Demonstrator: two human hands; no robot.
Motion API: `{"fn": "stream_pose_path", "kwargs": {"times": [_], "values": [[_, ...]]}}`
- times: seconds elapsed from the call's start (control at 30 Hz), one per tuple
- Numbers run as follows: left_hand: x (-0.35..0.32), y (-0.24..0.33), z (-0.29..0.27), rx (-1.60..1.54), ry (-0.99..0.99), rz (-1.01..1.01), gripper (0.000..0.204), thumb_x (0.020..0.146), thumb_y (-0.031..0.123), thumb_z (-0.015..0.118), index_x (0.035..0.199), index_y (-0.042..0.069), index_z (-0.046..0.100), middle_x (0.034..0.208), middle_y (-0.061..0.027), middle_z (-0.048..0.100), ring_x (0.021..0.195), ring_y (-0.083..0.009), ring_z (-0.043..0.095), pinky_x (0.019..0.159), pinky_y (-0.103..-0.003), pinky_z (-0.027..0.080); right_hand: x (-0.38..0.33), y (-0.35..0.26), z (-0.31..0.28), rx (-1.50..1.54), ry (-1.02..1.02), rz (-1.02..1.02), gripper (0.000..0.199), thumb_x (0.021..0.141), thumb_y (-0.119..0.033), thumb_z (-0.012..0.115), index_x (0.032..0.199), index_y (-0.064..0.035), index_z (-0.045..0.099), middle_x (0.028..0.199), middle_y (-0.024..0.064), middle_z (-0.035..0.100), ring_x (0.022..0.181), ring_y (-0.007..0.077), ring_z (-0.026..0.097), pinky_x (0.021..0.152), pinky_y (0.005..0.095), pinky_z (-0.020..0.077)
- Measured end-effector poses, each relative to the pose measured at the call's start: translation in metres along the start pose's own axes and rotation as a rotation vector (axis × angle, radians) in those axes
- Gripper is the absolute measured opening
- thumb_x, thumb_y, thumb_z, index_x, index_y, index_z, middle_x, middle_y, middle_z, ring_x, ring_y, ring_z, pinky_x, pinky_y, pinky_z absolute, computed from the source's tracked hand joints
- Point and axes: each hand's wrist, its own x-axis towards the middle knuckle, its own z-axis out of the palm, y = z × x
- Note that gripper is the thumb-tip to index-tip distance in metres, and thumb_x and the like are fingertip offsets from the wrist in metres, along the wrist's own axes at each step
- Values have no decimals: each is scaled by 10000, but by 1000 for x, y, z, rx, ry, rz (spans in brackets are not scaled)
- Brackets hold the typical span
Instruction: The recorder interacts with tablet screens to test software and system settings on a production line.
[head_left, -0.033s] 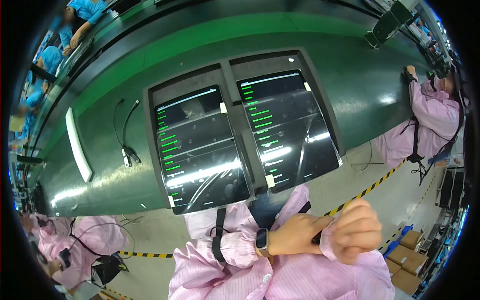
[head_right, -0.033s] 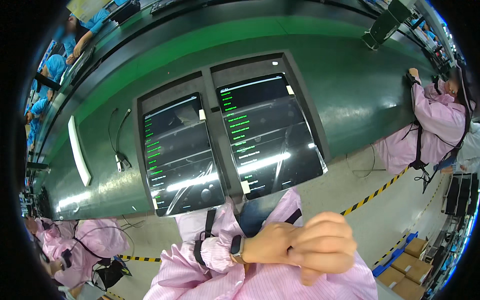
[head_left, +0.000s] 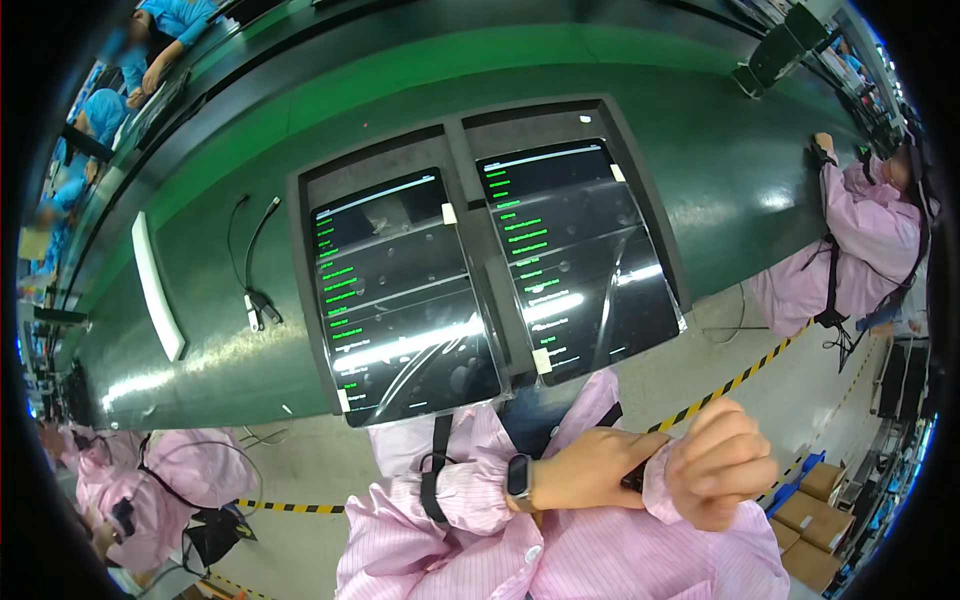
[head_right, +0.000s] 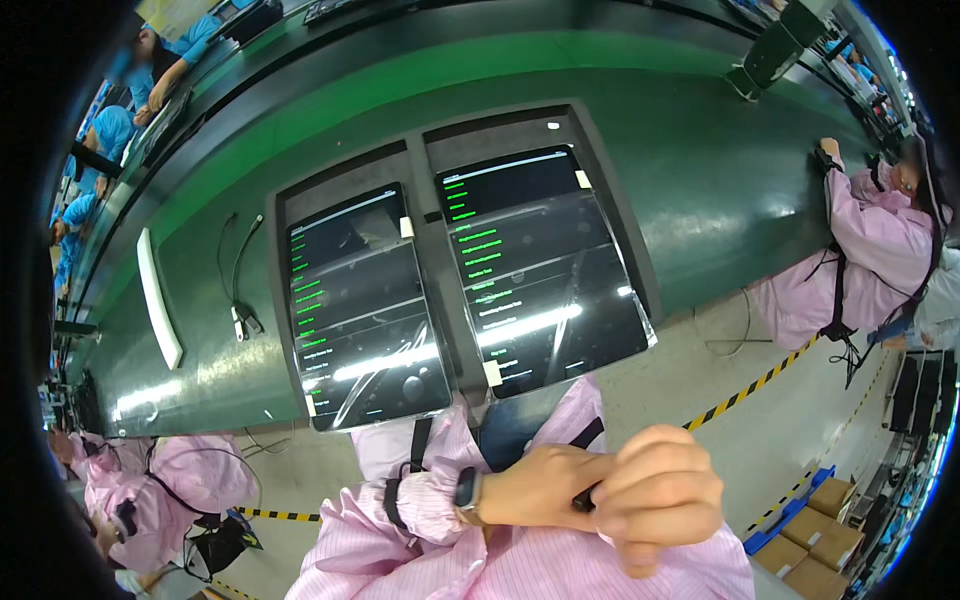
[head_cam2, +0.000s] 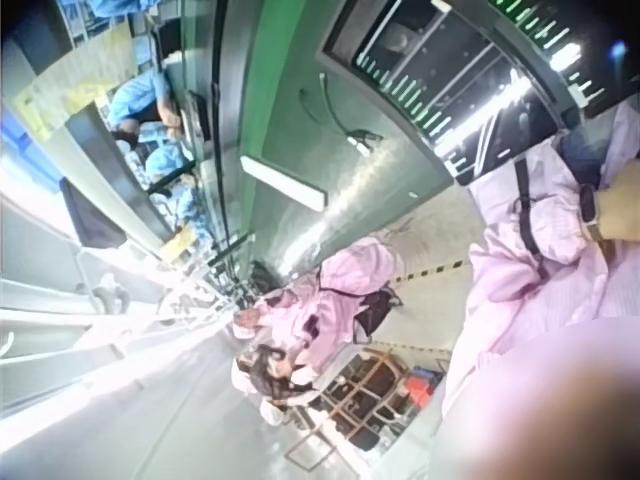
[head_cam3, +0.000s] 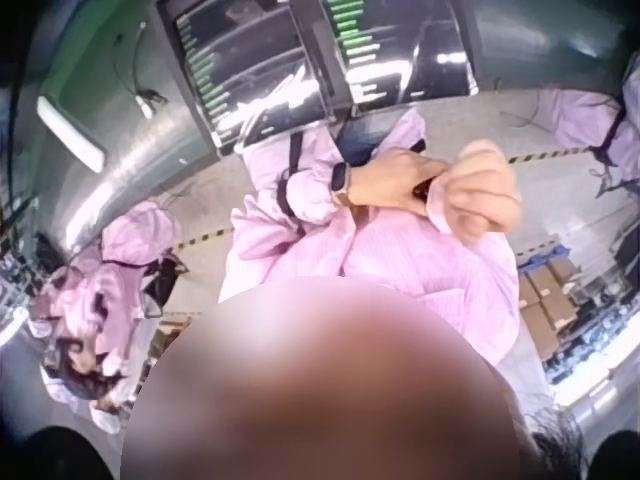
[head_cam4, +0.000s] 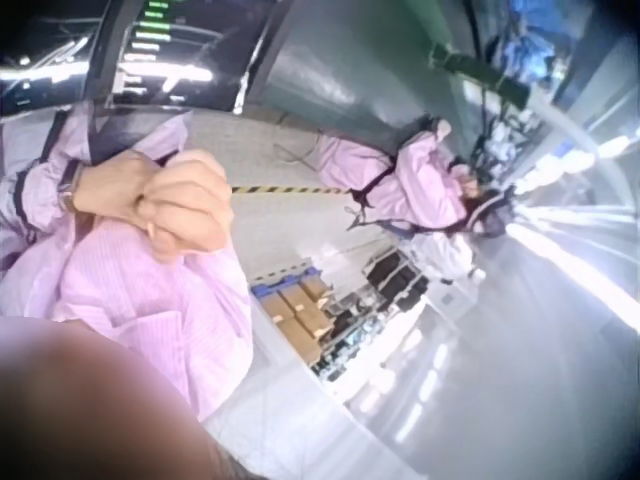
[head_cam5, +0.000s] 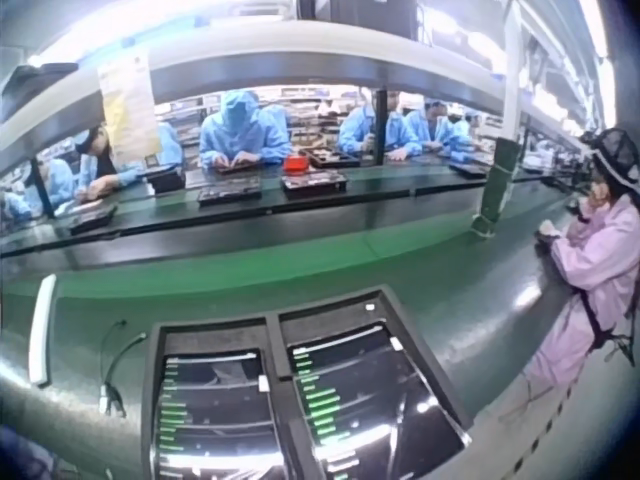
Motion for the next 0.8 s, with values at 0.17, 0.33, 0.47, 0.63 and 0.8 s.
{"fn": "stream_pose_path", "kwargs": {"times": [0.17,0.33,0.47,0.63,0.8], "values": [[-44,55,-69,646,409,222,393,761,313,702,983,-1,622,890,-104,647,751,-245,626,678,-361,482,-31,3,18,301,205,360,166,777,-161,696,730,-34,599,586,37,572,491,154,516,461,270,385],[-84,117,-104,355,1571,831,194,855,157,496,688,63,467,603,27,316,561,-147,341,639,-278,274,-45,-9,113,469,-730,536,516,721,-320,768,1048,-6,520,1037,136,526,919,305,557,746,360,466],[-117,118,-113,650,1387,916,303,967,246,327,916,0,495,698,-73,464,564,-163,417,595,-308,349,-60,-11,156,343,-777,454,526,721,-316,754,1064,-10,499,1120,140,461,953,322,552,764,381,470],[-120,128,-101,425,1396,1127,274,953,225,377,786,45,500,658,-24,433,542,-150,387,572,-276,321,-66,11,168,667,-848,614,484,646,-234,798,1000,-27,540,950,80,543,785,249,595,621,333,469],[-123,96,-94,419,1484,854,195,828,149,616,667,57,555,599,-35,565,472,-139,482,472,-303,326,-51,-10,169,785,-653,578,493,655,-314,779,939,3,531,822,127,558,715,319,587,612,379,457]]}}
